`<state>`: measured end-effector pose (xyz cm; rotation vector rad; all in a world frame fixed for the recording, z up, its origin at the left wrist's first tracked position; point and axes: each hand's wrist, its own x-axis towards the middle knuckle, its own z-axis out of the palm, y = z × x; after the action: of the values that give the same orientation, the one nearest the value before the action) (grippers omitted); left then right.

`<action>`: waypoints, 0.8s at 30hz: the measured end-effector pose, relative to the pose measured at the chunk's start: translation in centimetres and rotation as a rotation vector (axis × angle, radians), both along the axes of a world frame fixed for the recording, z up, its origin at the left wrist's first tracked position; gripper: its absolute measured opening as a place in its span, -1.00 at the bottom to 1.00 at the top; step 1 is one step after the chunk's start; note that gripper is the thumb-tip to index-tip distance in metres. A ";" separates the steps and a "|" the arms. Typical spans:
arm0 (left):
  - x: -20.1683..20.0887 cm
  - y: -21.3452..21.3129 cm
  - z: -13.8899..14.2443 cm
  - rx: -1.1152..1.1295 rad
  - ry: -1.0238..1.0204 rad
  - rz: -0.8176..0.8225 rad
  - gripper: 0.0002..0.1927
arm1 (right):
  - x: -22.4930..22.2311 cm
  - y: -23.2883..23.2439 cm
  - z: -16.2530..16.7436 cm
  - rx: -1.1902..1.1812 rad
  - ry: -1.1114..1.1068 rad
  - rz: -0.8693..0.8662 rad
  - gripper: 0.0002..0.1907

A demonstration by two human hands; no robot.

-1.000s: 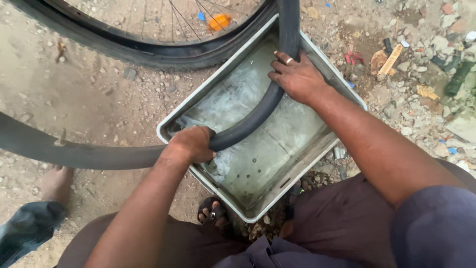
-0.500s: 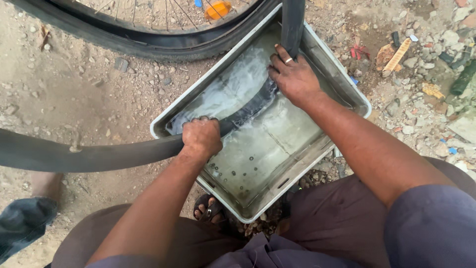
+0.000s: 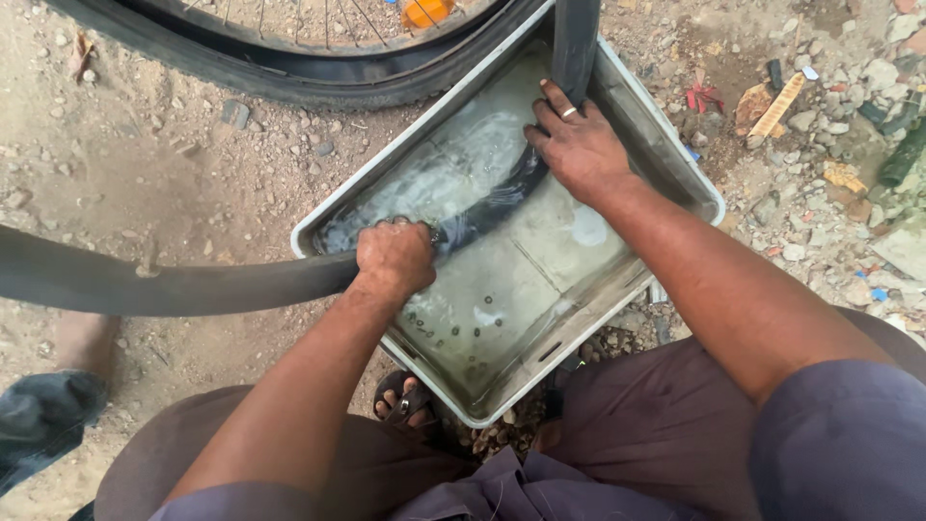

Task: The person submerges a bicycle inner tube into a rectangular container of water to locate leaks by watching for air bubbles. They repeatedly dip and lift sections of the tube, then use a small metal tool to probe the surface of the tube while it is wet.

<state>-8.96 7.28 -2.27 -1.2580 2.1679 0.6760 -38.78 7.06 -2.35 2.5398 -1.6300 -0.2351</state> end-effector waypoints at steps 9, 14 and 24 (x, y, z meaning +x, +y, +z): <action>0.1 1.3 1.9 0.003 0.043 -0.029 -0.61 | -0.2 0.5 1.1 0.055 -0.027 -0.008 -0.63; 0.3 1.8 3.0 0.041 0.023 -0.029 -0.61 | 0.0 0.7 1.6 0.085 -0.019 -0.025 -0.63; 1.0 2.2 2.4 -0.015 0.023 -0.024 -0.65 | 0.8 1.6 1.9 0.077 0.072 -0.012 -0.72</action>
<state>-7.91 9.51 0.17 -1.2353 2.2071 0.6688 -37.93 8.70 -0.41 2.5452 -1.6411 -0.3934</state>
